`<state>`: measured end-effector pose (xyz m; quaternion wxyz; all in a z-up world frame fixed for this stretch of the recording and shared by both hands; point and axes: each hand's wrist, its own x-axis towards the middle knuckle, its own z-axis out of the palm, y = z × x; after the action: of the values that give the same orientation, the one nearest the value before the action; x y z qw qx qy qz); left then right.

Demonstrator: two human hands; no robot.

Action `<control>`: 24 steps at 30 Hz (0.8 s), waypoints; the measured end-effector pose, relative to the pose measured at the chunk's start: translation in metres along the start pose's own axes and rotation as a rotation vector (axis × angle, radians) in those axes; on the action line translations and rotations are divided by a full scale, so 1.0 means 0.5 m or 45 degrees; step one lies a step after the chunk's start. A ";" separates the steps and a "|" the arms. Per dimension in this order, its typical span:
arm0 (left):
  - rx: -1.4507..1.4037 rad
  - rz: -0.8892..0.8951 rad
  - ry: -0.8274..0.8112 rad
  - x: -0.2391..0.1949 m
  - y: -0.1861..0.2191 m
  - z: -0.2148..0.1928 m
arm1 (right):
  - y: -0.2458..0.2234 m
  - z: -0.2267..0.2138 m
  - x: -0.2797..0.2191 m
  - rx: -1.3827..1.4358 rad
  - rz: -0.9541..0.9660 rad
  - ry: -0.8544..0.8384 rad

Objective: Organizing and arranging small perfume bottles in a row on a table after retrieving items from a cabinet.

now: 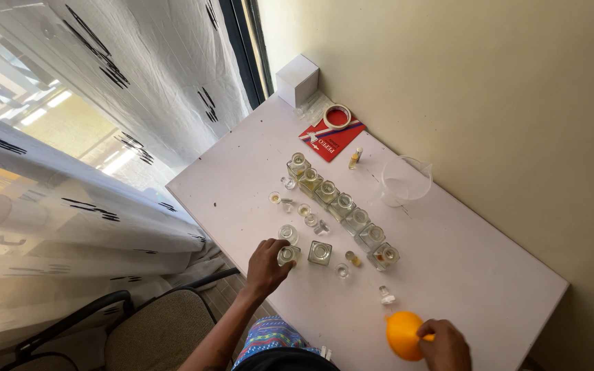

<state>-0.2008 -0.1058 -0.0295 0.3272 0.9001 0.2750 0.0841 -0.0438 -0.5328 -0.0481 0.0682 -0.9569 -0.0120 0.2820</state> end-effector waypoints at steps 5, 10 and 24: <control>-0.030 -0.002 -0.028 0.008 -0.005 -0.007 | -0.037 -0.107 0.019 0.089 -0.071 0.227; -0.043 0.070 0.023 0.025 -0.008 -0.005 | -0.024 -0.089 0.139 0.201 -0.146 0.482; -0.005 0.046 -0.022 0.046 0.004 -0.006 | -0.066 -0.053 0.220 0.334 -0.177 0.488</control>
<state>-0.1815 -0.0928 -0.0263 0.3299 0.9050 0.2556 0.0830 0.0636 -0.4967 -0.0808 0.2123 -0.9728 -0.0278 0.0889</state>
